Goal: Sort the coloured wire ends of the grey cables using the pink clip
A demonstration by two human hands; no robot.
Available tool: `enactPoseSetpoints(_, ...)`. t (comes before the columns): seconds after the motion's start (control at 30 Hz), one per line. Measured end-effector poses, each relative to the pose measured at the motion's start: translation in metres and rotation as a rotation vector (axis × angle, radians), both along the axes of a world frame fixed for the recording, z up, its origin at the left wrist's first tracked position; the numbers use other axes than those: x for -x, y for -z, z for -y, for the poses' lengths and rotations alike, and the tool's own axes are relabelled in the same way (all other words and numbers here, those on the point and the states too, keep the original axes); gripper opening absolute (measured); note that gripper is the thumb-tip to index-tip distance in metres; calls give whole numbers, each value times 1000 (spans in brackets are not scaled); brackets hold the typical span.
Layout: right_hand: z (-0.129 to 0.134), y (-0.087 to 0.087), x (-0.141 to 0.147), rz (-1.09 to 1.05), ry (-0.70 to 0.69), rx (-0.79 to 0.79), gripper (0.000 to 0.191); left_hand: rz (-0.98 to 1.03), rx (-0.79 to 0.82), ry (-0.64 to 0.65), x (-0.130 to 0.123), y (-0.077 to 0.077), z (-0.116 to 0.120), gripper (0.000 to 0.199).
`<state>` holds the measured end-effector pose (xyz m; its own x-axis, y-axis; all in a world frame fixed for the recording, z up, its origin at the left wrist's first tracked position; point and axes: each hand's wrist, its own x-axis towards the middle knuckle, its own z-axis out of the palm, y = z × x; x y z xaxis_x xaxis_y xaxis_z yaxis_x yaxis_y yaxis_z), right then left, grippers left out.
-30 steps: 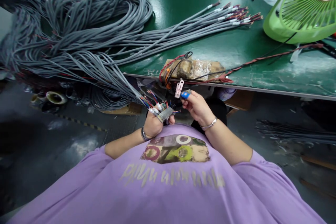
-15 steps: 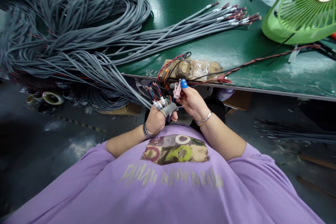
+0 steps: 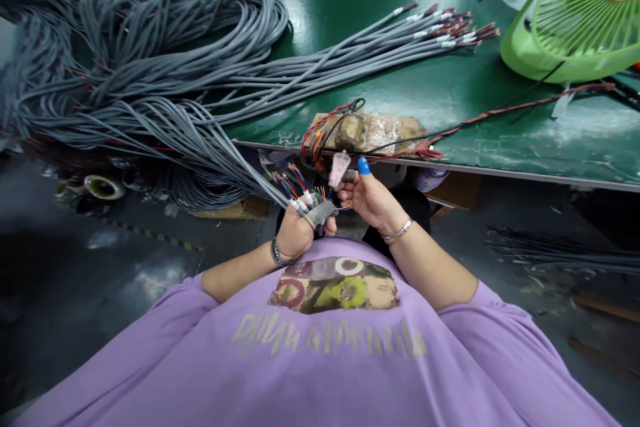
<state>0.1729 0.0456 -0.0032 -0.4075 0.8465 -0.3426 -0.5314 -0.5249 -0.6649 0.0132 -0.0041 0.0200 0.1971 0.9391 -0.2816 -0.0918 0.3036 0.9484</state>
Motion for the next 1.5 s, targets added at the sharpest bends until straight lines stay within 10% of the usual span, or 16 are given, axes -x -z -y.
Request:
enactPoseSetpoints(0.17,16,5,-18,85,-164,-204,55,-10,-31,-37,6,5,4,43)
enactPoseSetpoints(0.33,27,3,-10,218,-35,-322,32,-46,-50,-42,5,8,3,45)
enactPoseSetpoints(0.67,29,0,10,69,16,-128,38,-53,-72,32,10,2,4,44)
enactPoseSetpoints(1.13,32,-6,16,178,12,-297,32,-40,-92,66,13,10,2,45)
enactPoseSetpoints(1.5,28,-4,17,219,119,-193,35,81,-28,-200,6,7,1,39)
